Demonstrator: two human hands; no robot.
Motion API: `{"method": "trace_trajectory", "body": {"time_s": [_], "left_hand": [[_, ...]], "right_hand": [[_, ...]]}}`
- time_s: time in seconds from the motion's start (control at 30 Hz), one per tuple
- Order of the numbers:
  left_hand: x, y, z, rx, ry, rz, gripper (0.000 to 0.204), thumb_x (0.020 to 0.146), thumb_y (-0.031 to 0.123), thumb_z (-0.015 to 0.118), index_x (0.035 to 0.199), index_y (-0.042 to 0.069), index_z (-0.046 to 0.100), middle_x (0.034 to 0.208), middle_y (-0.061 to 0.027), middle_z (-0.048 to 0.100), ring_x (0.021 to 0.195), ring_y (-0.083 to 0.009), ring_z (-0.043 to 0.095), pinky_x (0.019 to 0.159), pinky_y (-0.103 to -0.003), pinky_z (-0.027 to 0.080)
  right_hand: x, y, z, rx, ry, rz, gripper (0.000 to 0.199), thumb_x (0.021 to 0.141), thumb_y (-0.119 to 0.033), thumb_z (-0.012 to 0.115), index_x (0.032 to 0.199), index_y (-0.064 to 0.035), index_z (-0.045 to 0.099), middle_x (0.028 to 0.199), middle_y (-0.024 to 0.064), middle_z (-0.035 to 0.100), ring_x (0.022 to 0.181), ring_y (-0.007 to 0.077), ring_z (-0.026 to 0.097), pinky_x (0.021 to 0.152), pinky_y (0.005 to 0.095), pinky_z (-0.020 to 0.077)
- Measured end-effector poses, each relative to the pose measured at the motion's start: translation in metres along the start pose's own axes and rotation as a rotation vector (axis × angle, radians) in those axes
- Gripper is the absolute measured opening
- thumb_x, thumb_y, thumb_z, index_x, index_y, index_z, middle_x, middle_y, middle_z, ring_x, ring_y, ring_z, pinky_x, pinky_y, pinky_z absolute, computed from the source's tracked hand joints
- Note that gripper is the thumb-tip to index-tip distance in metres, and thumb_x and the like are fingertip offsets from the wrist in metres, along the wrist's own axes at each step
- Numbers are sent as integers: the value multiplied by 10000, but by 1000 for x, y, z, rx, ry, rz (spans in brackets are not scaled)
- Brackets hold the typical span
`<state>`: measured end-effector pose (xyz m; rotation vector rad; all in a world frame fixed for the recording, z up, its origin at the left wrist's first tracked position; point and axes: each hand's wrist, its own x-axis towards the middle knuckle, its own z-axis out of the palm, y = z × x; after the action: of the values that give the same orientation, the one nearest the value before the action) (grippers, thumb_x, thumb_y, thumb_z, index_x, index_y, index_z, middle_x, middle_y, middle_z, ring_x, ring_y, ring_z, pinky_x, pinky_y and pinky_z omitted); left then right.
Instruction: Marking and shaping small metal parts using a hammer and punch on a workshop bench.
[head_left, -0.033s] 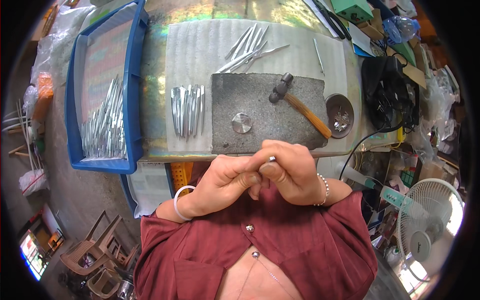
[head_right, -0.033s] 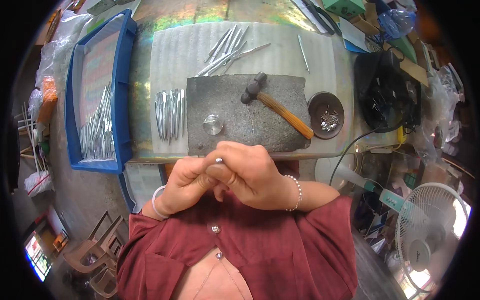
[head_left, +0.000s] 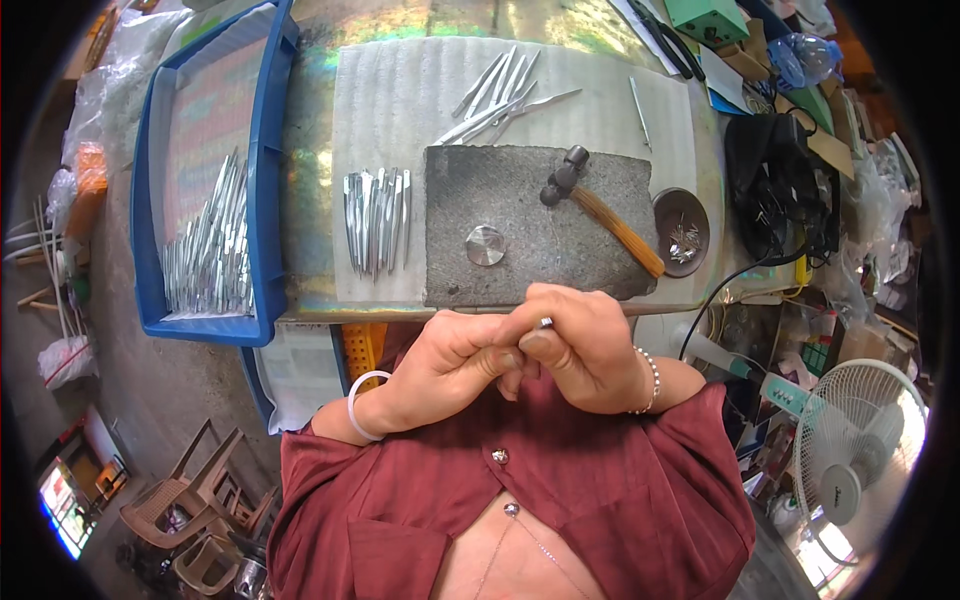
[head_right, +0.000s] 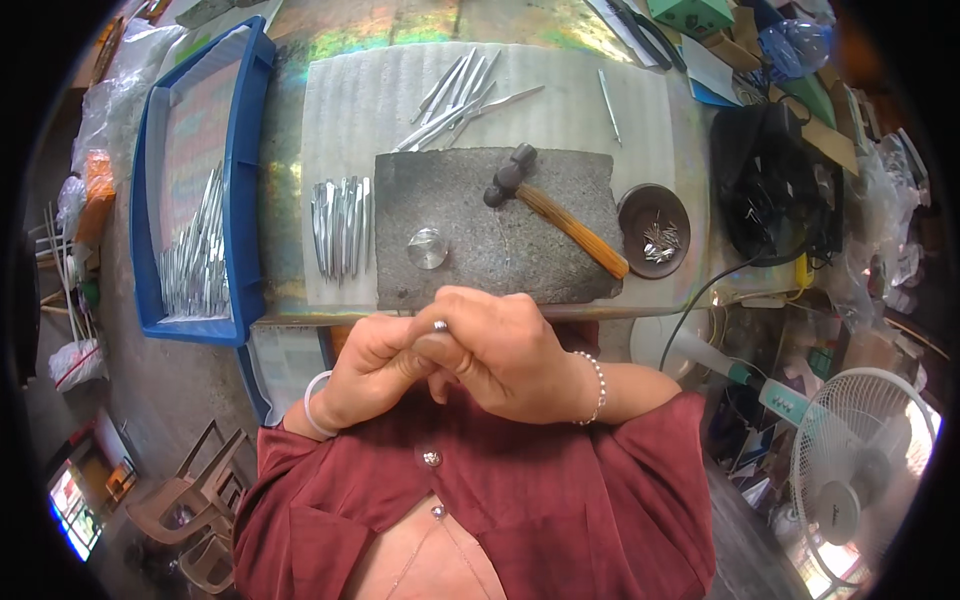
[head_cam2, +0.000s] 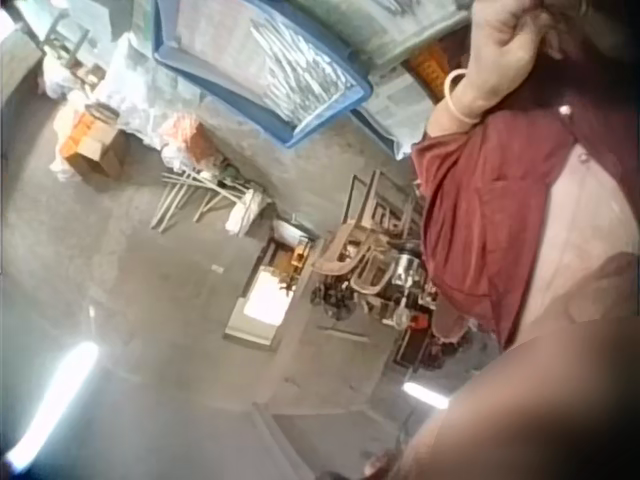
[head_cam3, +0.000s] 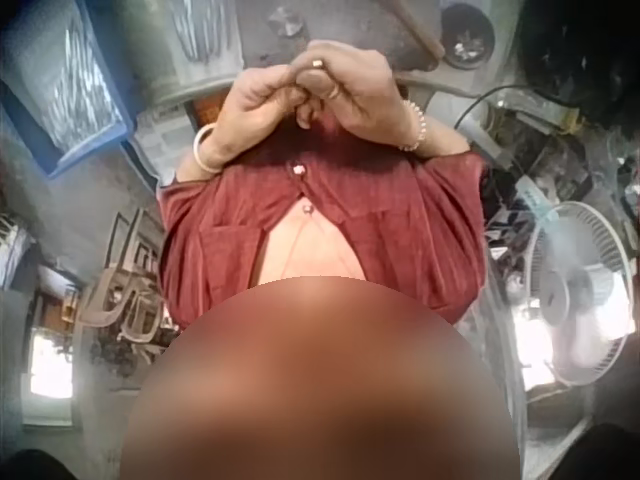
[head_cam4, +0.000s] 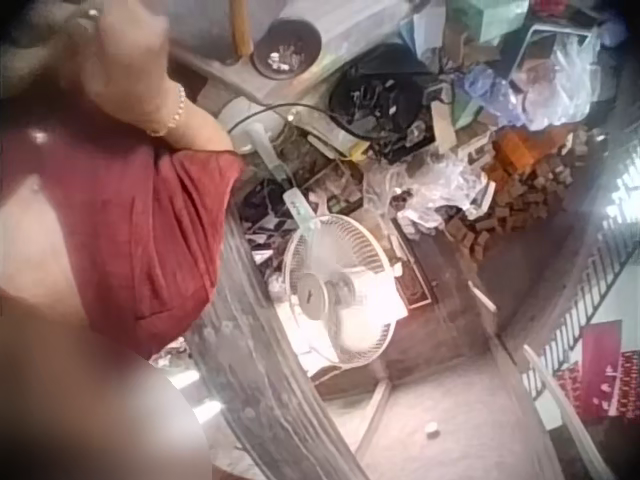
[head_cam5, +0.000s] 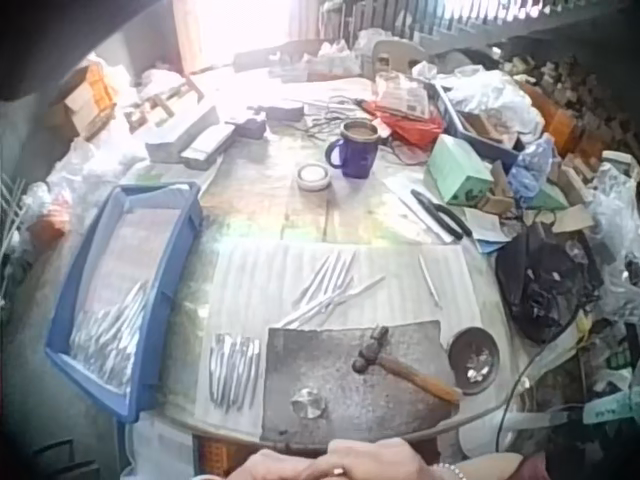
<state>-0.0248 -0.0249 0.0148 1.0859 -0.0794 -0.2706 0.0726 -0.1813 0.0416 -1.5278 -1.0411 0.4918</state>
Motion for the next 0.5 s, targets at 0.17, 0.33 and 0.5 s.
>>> {"method": "trace_trajectory", "body": {"time_s": [0.17,0.33,0.5], "left_hand": [[-5,-1,1,90,-80,-19,176,949,154,535,942,6,630,707,-51,632,638,-121,610,591,-251,489],[-1,-4,2,108,-100,55,158,944,134,542,922,7,632,710,-64,631,625,-136,617,584,-263,492],[2,-1,0,174,-74,48,164,949,132,533,915,6,634,703,-62,630,625,-138,615,589,-264,489]], "right_hand": [[-7,-12,7,-144,-38,-83,146,816,-80,644,803,-1,522,681,80,488,479,186,532,382,293,420],[-12,-17,4,-325,-136,-66,147,815,-29,630,923,-9,532,646,70,490,484,200,526,406,304,410],[-6,-17,-2,-321,-140,-54,151,813,-23,642,915,-9,531,670,80,512,491,198,533,423,300,418]]}}
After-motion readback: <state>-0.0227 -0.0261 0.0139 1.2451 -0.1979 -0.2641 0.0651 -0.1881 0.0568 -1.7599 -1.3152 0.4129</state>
